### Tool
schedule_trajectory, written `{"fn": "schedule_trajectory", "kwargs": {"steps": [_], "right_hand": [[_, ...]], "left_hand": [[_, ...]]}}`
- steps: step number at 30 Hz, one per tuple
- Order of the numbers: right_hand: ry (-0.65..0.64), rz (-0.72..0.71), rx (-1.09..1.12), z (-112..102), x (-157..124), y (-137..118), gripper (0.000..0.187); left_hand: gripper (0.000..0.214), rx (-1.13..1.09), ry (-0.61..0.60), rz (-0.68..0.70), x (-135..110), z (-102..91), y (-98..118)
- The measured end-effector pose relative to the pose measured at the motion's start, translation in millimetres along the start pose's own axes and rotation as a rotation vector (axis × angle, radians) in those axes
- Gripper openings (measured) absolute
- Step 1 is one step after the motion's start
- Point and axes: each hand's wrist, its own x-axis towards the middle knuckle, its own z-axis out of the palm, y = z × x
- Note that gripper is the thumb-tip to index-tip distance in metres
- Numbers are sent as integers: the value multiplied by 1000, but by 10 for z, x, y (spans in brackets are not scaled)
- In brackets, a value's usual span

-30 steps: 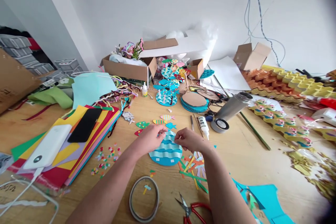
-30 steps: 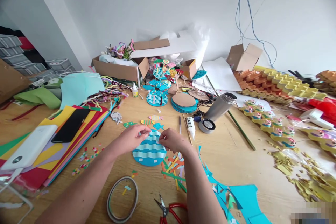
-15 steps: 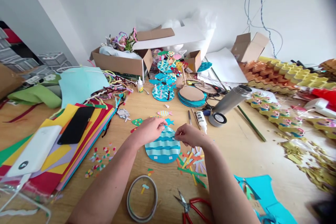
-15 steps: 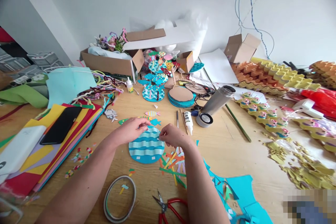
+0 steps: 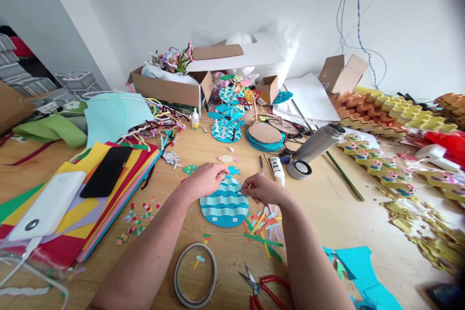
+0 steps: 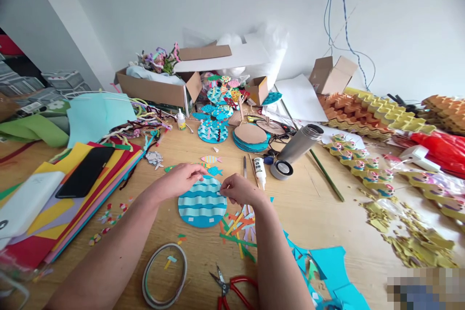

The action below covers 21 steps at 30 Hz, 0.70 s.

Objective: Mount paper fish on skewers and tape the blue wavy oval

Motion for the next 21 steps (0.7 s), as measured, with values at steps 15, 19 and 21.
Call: {"fn": "schedule_trajectory", "kwargs": {"steps": [15, 19, 21], "right_hand": [[-19, -24, -23, 66, 57, 1, 9], [-19, -21, -47, 70, 52, -15, 9], [-16, -23, -61, 75, 46, -26, 9]], "left_hand": [[36, 42, -177, 18, 3, 105, 21], [37, 93, -223, 35, -2, 109, 29], [37, 100, -237, 32, -1, 111, 30]]}}
